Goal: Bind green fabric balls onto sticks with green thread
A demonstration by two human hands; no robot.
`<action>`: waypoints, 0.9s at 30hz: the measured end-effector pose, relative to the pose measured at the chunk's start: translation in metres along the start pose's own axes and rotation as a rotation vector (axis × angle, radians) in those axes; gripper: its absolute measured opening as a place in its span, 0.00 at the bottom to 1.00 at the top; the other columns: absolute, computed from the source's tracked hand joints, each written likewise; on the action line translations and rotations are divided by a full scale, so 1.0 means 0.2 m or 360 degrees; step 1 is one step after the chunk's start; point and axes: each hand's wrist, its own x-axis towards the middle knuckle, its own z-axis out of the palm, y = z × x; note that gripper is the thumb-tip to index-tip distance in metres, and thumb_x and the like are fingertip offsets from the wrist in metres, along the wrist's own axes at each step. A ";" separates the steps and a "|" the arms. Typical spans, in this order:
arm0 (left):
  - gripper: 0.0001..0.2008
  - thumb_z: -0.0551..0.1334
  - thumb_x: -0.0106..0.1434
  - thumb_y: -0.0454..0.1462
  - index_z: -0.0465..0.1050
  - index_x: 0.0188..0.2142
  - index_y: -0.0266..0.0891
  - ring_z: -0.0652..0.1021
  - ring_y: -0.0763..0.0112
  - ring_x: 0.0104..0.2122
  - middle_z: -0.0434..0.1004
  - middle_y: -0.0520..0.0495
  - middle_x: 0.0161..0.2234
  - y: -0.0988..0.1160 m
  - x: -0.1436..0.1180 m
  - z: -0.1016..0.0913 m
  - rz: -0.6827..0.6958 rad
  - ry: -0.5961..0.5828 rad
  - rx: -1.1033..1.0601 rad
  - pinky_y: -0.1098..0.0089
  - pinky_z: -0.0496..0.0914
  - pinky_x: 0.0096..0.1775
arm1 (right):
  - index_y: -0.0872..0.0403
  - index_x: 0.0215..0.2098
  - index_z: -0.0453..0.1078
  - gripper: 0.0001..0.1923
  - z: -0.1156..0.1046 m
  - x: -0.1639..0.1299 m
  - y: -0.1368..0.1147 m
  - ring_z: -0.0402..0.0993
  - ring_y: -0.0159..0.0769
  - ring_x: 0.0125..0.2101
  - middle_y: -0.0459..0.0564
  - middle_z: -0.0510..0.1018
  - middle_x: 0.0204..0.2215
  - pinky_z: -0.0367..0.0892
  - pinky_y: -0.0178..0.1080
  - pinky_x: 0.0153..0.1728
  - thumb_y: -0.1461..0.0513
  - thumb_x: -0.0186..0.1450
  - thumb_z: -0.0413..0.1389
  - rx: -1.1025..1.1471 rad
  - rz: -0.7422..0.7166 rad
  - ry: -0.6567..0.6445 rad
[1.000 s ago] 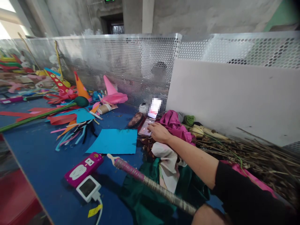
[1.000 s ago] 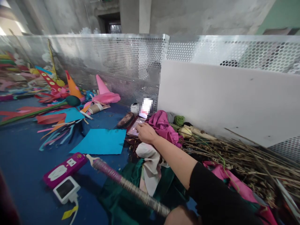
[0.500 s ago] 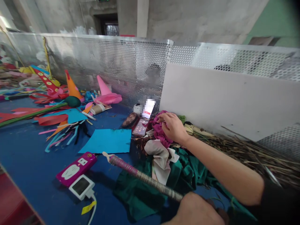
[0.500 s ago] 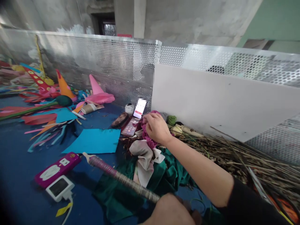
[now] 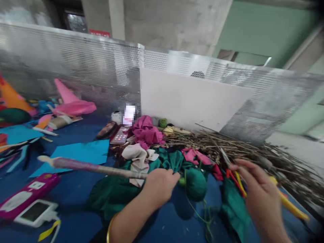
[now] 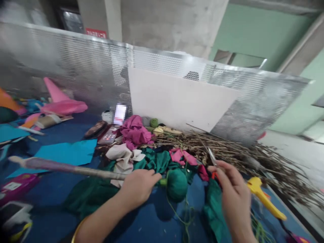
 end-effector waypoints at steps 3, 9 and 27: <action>0.13 0.55 0.60 0.30 0.71 0.41 0.44 0.79 0.61 0.33 0.77 0.48 0.32 0.01 0.03 -0.07 -0.0106 0.0046 0.0080 0.68 0.67 0.29 | 0.52 0.46 0.71 0.22 0.02 -0.06 0.14 0.75 0.46 0.44 0.53 0.81 0.39 0.65 0.47 0.49 0.49 0.58 0.60 0.0319 0.0231 -0.0249; 0.14 0.54 0.62 0.30 0.71 0.44 0.46 0.78 0.62 0.33 0.76 0.50 0.32 0.11 0.10 -0.17 -0.0247 0.0173 0.0188 0.68 0.63 0.27 | 0.53 0.54 0.67 0.33 0.13 -0.16 0.15 0.70 0.48 0.52 0.57 0.74 0.52 0.64 0.46 0.53 0.50 0.53 0.66 0.1029 0.0764 -0.0667; 0.14 0.59 0.61 0.35 0.72 0.46 0.51 0.78 0.62 0.38 0.79 0.53 0.38 0.00 0.04 -0.14 -0.0123 0.0022 -0.0200 0.67 0.66 0.36 | 0.55 0.32 0.70 0.18 -0.07 0.05 0.26 0.58 0.27 0.16 0.40 0.63 0.18 0.54 0.30 0.16 0.49 0.56 0.62 0.0702 0.0818 -0.0364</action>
